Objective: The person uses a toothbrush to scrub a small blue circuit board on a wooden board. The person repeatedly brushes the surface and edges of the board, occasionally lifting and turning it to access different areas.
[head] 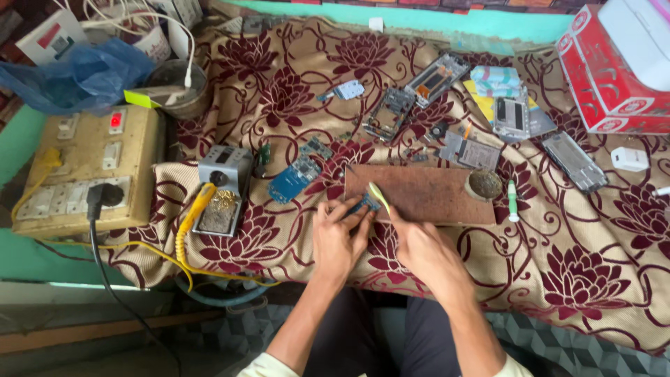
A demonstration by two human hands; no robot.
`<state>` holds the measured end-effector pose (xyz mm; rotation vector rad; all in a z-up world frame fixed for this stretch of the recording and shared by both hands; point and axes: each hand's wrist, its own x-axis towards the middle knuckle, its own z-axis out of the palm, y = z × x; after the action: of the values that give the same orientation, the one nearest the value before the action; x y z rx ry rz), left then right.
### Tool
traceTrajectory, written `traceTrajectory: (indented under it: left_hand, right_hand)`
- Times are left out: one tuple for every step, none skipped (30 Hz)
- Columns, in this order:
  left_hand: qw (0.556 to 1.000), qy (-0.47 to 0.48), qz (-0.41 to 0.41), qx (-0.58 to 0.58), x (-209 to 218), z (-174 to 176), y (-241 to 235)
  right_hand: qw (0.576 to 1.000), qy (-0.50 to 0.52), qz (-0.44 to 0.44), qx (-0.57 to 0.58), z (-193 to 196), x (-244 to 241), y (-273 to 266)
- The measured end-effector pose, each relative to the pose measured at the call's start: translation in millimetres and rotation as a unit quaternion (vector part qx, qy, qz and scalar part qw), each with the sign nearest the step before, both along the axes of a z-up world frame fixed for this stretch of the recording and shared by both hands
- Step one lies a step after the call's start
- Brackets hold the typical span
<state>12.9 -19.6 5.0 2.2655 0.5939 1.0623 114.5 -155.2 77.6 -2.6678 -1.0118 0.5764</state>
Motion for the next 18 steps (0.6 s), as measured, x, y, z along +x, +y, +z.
traceTrajectory:
  left_hand:
    - [1.000,-0.004,0.000,0.005,0,2,0]
    - [1.000,-0.007,0.000,0.011,1,4,0]
    - [1.000,-0.008,0.000,0.012,0,4,-1]
    - [1.000,-0.013,-0.003,0.011,-1,5,0]
    - [1.000,-0.019,-0.008,0.007,-2,5,1]
    - [1.000,-0.025,-0.014,0.004,-2,4,1]
    - [1.000,-0.024,-0.014,0.002,-2,4,1]
    - [1.000,-0.022,-0.014,0.000,-2,3,1]
    - [1.000,-0.021,-0.009,-0.001,-1,3,1]
    - [1.000,-0.024,-0.013,0.003,0,2,1]
    - [1.000,-0.022,-0.016,0.007,-1,2,2]
    - [1.000,-0.019,-0.019,0.012,-4,2,2]
    - [1.000,-0.018,-0.018,0.009,-4,2,3]
    - [1.000,-0.016,-0.016,0.007,-4,2,3]
    - [1.000,-0.017,-0.018,0.003,-2,1,2]
    - [1.000,-0.019,-0.017,0.004,0,0,0]
    - [1.000,-0.019,-0.013,0.007,0,0,0]
    - [1.000,-0.018,-0.009,0.010,-1,0,0]
  right_hand:
    - [1.000,0.018,0.000,0.004,4,4,-2]
    - [0.999,0.036,0.000,0.009,6,7,-5]
    - [0.998,0.057,0.000,0.009,6,9,-10]
    - [0.998,0.054,-0.005,0.033,2,10,-12]
    - [0.997,0.051,-0.013,0.056,-3,9,-12]
    - [0.996,0.047,-0.021,0.079,-8,9,-14]
    - [0.996,0.045,-0.013,0.073,-12,8,-15]
    - [0.997,0.042,-0.005,0.067,-14,6,-16]
    - [0.997,0.040,0.007,0.062,-15,5,-14]
    - [0.998,0.051,-0.018,0.041,-14,4,-13]
    - [0.997,0.066,-0.043,0.021,-11,1,-15]
    - [0.994,0.081,-0.068,0.001,-8,-3,-14]
    - [0.998,0.032,-0.030,0.050,-8,-7,-9]
    - [0.995,-0.017,0.008,0.100,-6,-9,-6]
    - [0.986,-0.069,0.044,0.146,-5,-10,-5]
    - [0.995,-0.029,0.012,0.098,-3,-7,-6]
    - [0.998,0.015,-0.018,0.051,-2,-3,-7]
    - [0.997,0.059,-0.047,0.004,-2,0,-8]
